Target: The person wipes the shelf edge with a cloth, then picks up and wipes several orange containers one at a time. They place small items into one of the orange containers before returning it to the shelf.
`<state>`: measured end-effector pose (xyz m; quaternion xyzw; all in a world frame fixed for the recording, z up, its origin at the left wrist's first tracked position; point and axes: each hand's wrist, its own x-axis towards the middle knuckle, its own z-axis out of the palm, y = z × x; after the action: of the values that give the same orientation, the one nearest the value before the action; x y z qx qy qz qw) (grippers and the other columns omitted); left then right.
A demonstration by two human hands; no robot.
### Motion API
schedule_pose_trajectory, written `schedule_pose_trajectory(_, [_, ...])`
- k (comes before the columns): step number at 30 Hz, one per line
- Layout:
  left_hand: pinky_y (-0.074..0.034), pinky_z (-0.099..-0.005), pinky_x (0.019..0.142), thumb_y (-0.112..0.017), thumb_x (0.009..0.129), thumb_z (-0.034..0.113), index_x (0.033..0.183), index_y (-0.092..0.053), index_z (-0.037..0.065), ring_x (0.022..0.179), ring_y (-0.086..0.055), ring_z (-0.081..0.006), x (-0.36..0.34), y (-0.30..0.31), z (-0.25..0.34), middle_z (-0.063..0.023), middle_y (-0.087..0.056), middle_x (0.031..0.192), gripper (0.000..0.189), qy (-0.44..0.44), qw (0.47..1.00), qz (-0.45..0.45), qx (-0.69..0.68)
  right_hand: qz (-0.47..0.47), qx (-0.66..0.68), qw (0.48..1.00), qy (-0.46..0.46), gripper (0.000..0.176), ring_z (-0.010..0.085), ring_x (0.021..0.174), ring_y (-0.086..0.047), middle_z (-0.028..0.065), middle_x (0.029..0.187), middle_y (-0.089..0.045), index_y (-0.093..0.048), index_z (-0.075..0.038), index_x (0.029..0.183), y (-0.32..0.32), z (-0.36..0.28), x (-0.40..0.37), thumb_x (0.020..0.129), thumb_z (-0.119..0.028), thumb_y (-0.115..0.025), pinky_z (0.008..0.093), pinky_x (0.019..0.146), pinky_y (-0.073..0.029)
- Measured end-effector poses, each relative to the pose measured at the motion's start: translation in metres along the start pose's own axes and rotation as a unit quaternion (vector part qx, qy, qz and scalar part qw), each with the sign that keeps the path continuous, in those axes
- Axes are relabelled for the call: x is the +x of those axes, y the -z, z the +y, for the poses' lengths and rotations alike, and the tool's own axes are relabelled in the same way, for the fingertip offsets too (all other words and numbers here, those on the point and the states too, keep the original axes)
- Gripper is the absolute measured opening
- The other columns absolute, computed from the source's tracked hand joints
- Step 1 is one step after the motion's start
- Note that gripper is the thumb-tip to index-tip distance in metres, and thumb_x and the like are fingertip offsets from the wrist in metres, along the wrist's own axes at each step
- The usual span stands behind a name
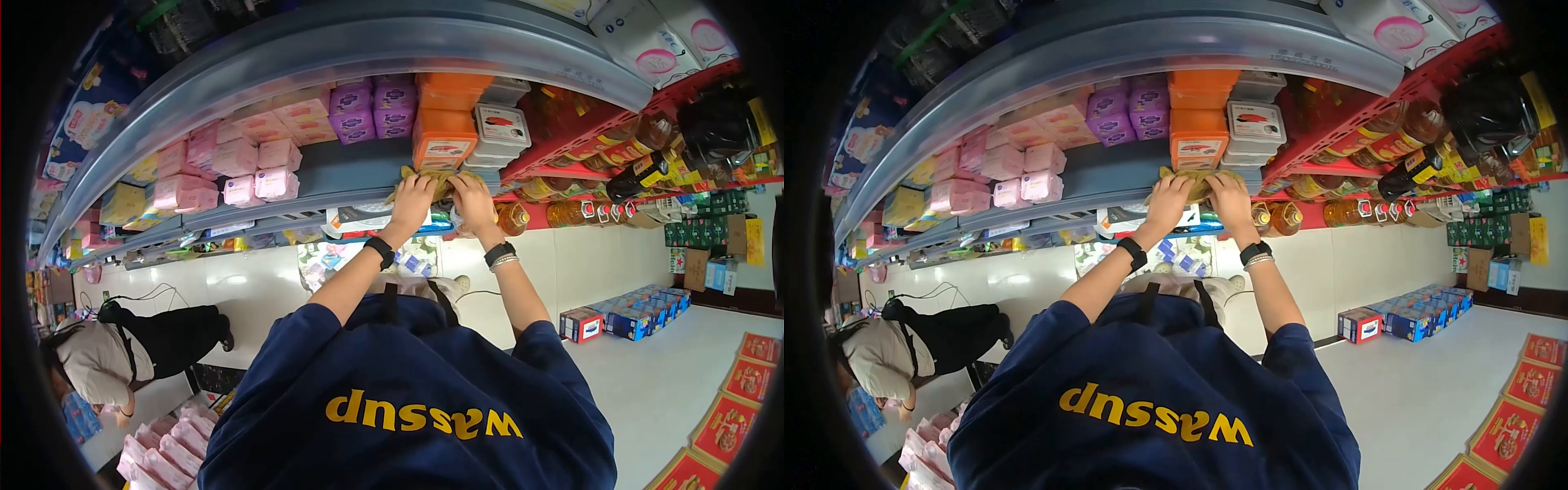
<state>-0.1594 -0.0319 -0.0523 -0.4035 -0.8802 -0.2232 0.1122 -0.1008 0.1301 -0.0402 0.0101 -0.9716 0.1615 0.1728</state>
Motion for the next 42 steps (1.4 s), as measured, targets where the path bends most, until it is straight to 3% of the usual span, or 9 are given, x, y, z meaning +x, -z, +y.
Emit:
schedule_pose_trajectory(14, [-0.039, -0.0373, 0.092, -0.053, 0.075, 0.008, 0.114, -0.054, 0.005, 0.105, -0.047, -0.0253, 0.028, -0.026, 0.052, -0.0072, -0.052, 0.114, 0.04, -0.017, 0.999, -0.014, 0.024, 0.028, -0.068, 0.992, -0.106, 0.031, 0.0258, 0.094, -0.056, 0.008, 0.096, -0.06, -0.062, -0.012, 0.099, 0.021, 0.047, -0.01, 0.072, -0.001, -0.054, 0.0384, 0.087, -0.041])
schedule_pose_trajectory(17, [-0.04, -0.0357, 0.09, -0.053, 0.074, 0.006, 0.115, -0.054, 0.006, 0.104, -0.047, -0.0243, 0.022, -0.017, 0.037, -0.0062, -0.052, 0.111, 0.041, -0.03, 0.999, -0.033, 0.022, 0.145, -0.001, 0.987, -0.066, 0.024, 0.0296, 0.092, -0.056, 0.0112, 0.098, -0.06, -0.063, -0.006, 0.093, 0.023, 0.031, -0.015, 0.071, 0.003, -0.055, 0.0382, 0.079, -0.045])
schedule_pose_trajectory(25, [-0.041, -0.038, 0.086, -0.052, 0.068, -0.005, 0.104, -0.058, 0.008, 0.098, -0.05, -0.0272, -0.038, 0.073, -0.02, -0.0078, -0.055, 0.103, 0.038, -0.001, 0.992, 0.002, -0.128, 0.179, 0.182, 0.966, -0.034, 0.028, 0.0295, 0.09, -0.058, 0.0135, 0.099, -0.06, -0.061, -0.003, 0.1, 0.017, -0.094, -0.049, 0.074, 0.007, -0.056, 0.0363, 0.078, -0.047])
schedule_pose_trajectory(29, [-0.043, -0.0349, 0.081, -0.055, 0.071, -0.002, 0.104, -0.058, 0.008, 0.096, -0.052, -0.0267, -0.082, 0.103, -0.029, -0.0088, -0.055, 0.099, 0.034, 0.077, 0.982, 0.016, -0.174, 0.123, 0.345, 0.907, -0.21, 0.026, 0.0229, 0.085, -0.059, 0.0143, 0.097, -0.06, -0.057, -0.001, 0.108, 0.0, -0.135, -0.065, 0.083, 0.002, -0.051, 0.029, 0.077, -0.046])
schedule_pose_trajectory(31, [-0.046, -0.0328, 0.077, -0.057, 0.076, 0.001, 0.105, -0.058, 0.005, 0.088, -0.057, -0.0276, -0.098, 0.104, -0.037, -0.0106, -0.058, 0.096, 0.029, 0.254, 0.918, 0.009, -0.304, 0.126, 0.369, 0.888, -0.242, 0.024, 0.0163, 0.083, -0.058, 0.0117, 0.094, -0.061, -0.057, 0.001, 0.108, -0.025, -0.13, -0.075, 0.085, 0.001, -0.051, 0.0253, 0.075, -0.045])
schedule_pose_trajectory(34, [-0.047, -0.0298, 0.073, -0.06, 0.08, 0.007, 0.103, -0.059, 0.003, 0.081, -0.061, -0.0255, -0.115, 0.09, -0.048, -0.0129, -0.062, 0.093, 0.023, 0.291, 0.888, -0.011, -0.356, 0.089, 0.424, 0.838, -0.333, 0.021, 0.0171, 0.081, -0.059, 0.0101, 0.091, -0.063, -0.059, 0.001, 0.103, -0.038, -0.116, -0.088, 0.084, -0.001, -0.051, 0.0261, 0.073, -0.046])
schedule_pose_trajectory(37, [-0.048, -0.0285, 0.073, -0.06, 0.081, 0.009, 0.101, -0.06, 0.003, 0.083, -0.063, -0.0225, -0.111, 0.078, -0.046, -0.0133, -0.063, 0.093, 0.021, 0.283, 0.889, -0.006, -0.361, 0.084, 0.554, 0.708, -0.43, 0.021, 0.0087, 0.078, -0.054, 0.0037, 0.089, -0.061, -0.061, -0.001, 0.103, -0.046, -0.105, -0.095, 0.085, -0.002, -0.052, 0.0212, 0.07, -0.044])
schedule_pose_trajectory(40, [-0.047, -0.0316, 0.078, -0.061, 0.081, 0.011, 0.104, -0.059, 0.004, 0.089, -0.06, -0.0256, -0.097, 0.075, -0.041, -0.0121, -0.062, 0.099, 0.025, 0.279, 0.89, -0.034, -0.359, 0.068, 0.536, 0.707, -0.456, 0.022, 0.0092, 0.078, -0.054, 0.0046, 0.089, -0.061, -0.061, -0.001, 0.104, -0.039, -0.099, -0.095, 0.085, -0.002, -0.049, 0.0211, 0.07, -0.044])
schedule_pose_trajectory(42, [-0.043, -0.0362, 0.084, -0.062, 0.08, 0.013, 0.107, -0.057, 0.005, 0.098, -0.054, -0.0276, -0.087, 0.077, -0.04, -0.0107, -0.057, 0.107, 0.029, 0.11, 0.985, -0.006, -0.131, 0.068, 0.57, 0.665, -0.479, 0.022, 0.0132, 0.083, -0.057, 0.0076, 0.093, -0.061, -0.059, 0.003, 0.104, -0.036, -0.097, -0.095, 0.086, -0.005, -0.047, 0.0237, 0.074, -0.045])
